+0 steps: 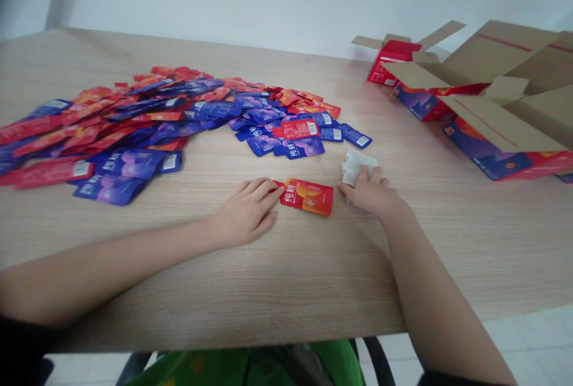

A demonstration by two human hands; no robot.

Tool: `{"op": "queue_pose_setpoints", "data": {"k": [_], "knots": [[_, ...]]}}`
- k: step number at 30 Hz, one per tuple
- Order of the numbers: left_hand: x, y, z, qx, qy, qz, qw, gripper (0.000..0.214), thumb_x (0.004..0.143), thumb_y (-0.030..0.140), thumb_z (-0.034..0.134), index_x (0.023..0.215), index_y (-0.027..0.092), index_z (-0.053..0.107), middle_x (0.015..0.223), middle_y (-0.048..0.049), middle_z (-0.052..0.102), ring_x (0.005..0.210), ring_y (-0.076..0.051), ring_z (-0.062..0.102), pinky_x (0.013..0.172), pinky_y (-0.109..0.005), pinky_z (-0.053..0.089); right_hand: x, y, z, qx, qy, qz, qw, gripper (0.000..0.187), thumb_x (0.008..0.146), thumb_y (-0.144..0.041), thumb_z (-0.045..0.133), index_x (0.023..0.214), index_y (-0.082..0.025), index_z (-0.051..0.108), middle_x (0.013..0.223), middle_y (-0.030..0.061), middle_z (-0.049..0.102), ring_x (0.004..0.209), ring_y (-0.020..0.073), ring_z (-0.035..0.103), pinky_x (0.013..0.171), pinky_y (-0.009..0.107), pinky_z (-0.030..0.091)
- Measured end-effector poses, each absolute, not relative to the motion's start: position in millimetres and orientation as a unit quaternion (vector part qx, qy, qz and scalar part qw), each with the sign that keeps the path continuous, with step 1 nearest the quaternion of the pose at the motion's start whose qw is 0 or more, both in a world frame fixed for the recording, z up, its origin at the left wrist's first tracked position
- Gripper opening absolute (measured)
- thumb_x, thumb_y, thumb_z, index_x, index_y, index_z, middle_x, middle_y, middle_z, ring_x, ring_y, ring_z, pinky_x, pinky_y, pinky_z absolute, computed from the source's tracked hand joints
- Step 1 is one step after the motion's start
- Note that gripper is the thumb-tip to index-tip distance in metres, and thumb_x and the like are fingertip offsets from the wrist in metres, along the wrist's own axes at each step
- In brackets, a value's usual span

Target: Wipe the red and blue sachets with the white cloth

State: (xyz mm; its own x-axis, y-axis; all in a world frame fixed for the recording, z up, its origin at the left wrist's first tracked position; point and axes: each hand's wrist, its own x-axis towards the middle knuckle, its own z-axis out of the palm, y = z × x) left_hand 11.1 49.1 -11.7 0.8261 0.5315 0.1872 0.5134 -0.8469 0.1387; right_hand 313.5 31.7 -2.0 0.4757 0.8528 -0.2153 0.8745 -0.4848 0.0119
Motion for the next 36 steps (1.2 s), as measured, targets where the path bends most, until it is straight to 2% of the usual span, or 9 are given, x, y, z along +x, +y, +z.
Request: {"op": "queue_pose_setpoints", "data": {"k": [4,8,13,17,20,21,25,27,36], "knots": [[10.7,48.1,-13.0,0.955,0.275,0.109,0.034,0.049,0.095,0.034,0.040,0.138,0.012,0.046,0.138,-0.0157,0.048,0.128,-0.031,0.041,0.102,-0.046,0.037,307.9,33.3,-5.9,0.856,0.511,-0.024,0.070,0.067,0.086,-0.053,0.042,0.138,-0.010,0.041,0.143,0.0277,0.037,0.120,0.0468,0.048,0.092,0.059,0.042],[11.7,46.8,-12.7,0.958,0.271,0.094,0.022,0.047,0.096,0.032,0.038,0.137,0.012,0.047,0.138,-0.0138,0.050,0.126,-0.031,0.042,0.102,-0.046,0.037,315.7,36.8,2.2,0.843,0.537,0.007,0.032,0.056,0.085,-0.040,0.046,0.131,-0.008,0.046,0.130,0.0271,0.046,0.110,0.0435,0.055,0.083,0.052,0.047],[13.2,44.8,-11.5,0.958,0.272,0.094,0.016,0.045,0.096,0.031,0.038,0.136,0.012,0.048,0.133,-0.0136,0.053,0.124,-0.031,0.042,0.100,-0.044,0.038,329.4,41.6,19.8,0.827,0.555,-0.018,-0.088,0.044,0.081,-0.023,0.045,0.123,-0.010,0.051,0.111,0.0227,0.060,0.095,0.0349,0.062,0.077,0.044,0.048],[13.3,44.7,-10.8,0.958,0.269,0.101,0.019,0.048,0.094,0.035,0.043,0.137,0.013,0.048,0.132,-0.0136,0.053,0.124,-0.031,0.043,0.100,-0.045,0.037,299.9,36.6,35.1,0.798,0.578,0.021,-0.169,0.041,0.084,-0.019,0.038,0.123,-0.015,0.050,0.113,0.0165,0.060,0.106,0.0304,0.058,0.085,0.041,0.047],[13.2,45.5,-10.2,0.959,0.263,0.105,0.019,0.049,0.094,0.037,0.043,0.137,0.013,0.047,0.130,-0.0134,0.054,0.122,-0.031,0.043,0.099,-0.045,0.038,255.7,24.8,32.0,0.687,0.649,0.057,-0.322,0.043,0.084,-0.019,0.041,0.126,-0.017,0.049,0.118,0.0145,0.057,0.108,0.0280,0.056,0.088,0.040,0.046],[13.1,45.7,-9.9,0.959,0.263,0.105,0.017,0.048,0.094,0.037,0.043,0.136,0.013,0.049,0.128,-0.0133,0.055,0.121,-0.031,0.044,0.098,-0.045,0.038,240.8,20.8,27.2,0.654,0.683,0.047,-0.323,0.043,0.084,-0.018,0.041,0.127,-0.018,0.050,0.121,0.0147,0.055,0.111,0.0274,0.055,0.091,0.040,0.045],[12.7,45.2,-8.5,0.959,0.267,0.094,0.005,0.042,0.092,0.040,0.046,0.116,0.010,0.062,0.123,-0.0152,0.056,0.117,-0.033,0.046,0.097,-0.045,0.040,200.7,12.4,1.2,0.585,0.798,0.037,-0.141,0.047,0.089,-0.029,0.042,0.135,-0.019,0.050,0.144,0.0147,0.046,0.128,0.0353,0.041,0.102,0.051,0.033],[12.8,44.2,-7.4,0.959,0.269,0.090,0.001,0.041,0.091,0.041,0.048,0.111,0.009,0.065,0.121,-0.0159,0.056,0.118,-0.033,0.046,0.098,-0.045,0.040,194.5,12.3,-7.5,0.571,0.814,0.041,-0.094,0.050,0.092,-0.033,0.039,0.139,-0.018,0.046,0.149,0.0132,0.042,0.133,0.0361,0.035,0.103,0.051,0.030],[14.9,40.6,-5.0,0.959,0.272,0.077,-0.005,0.050,0.092,0.041,0.046,0.123,0.005,0.058,0.129,-0.0180,0.054,0.122,-0.034,0.045,0.099,-0.044,0.040,201.7,6.2,-6.0,0.648,0.756,0.085,-0.033,0.055,0.094,-0.034,0.036,0.145,-0.016,0.041,0.155,0.0170,0.035,0.130,0.0395,0.039,0.097,0.055,0.036]]}}
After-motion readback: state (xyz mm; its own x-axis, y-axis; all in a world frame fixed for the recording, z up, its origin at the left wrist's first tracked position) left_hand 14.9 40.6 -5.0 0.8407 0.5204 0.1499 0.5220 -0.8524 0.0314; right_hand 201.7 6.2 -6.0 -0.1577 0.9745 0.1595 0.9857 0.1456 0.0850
